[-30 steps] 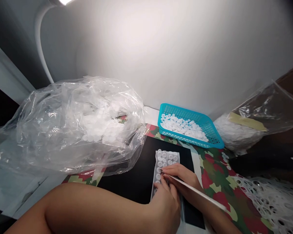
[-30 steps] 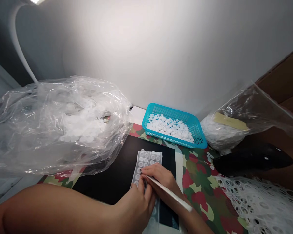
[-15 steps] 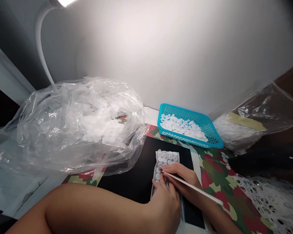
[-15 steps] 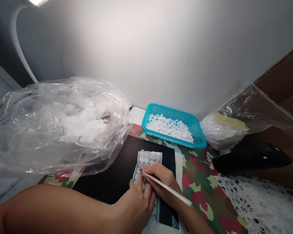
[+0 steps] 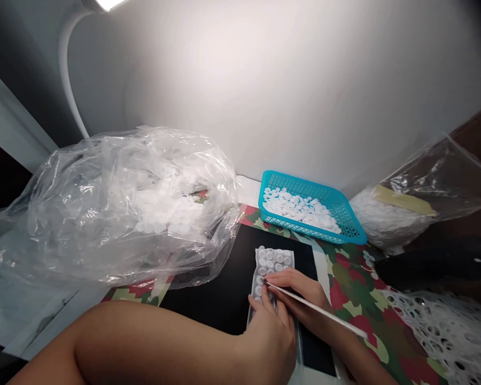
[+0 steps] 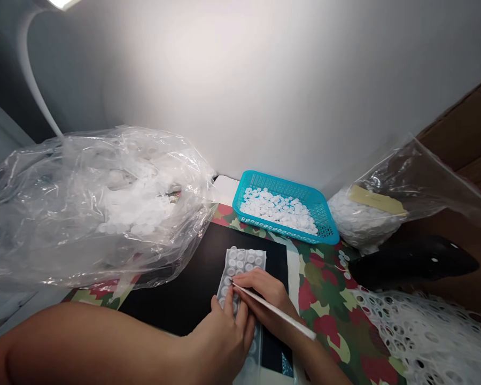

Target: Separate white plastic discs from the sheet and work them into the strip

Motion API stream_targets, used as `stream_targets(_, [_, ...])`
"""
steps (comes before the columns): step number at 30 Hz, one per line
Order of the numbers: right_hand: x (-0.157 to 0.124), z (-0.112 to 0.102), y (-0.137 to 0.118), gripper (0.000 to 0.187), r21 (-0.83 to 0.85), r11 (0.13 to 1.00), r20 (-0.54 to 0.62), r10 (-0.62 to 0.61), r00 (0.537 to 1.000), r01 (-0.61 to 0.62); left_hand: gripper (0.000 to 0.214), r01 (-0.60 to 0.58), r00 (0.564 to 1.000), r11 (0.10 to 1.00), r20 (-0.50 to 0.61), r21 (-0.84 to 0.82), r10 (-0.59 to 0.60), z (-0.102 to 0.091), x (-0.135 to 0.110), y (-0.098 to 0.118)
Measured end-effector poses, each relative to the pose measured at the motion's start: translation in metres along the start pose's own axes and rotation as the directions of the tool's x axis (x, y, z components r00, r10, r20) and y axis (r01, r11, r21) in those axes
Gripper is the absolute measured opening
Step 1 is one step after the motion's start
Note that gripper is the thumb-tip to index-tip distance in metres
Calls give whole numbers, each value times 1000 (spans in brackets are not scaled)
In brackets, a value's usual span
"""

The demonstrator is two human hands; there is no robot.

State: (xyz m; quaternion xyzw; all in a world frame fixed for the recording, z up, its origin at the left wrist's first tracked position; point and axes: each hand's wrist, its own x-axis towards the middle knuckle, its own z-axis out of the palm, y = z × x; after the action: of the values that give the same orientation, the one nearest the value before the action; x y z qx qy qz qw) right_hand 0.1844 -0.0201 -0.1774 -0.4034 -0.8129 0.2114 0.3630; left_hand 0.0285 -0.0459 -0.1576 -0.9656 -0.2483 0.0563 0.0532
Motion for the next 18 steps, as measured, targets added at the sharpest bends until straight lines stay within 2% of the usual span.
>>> stream_targets(10, [-4,0,4,19,-65,998,-6,6,1000,-7,56,9,997,999,-80,33,-6,8,-1,4])
stream_targets(18, [0,1,0,17,-88,996,-34,-35,999,32,53,14,996,998,-93,63,-8,10,-1,4])
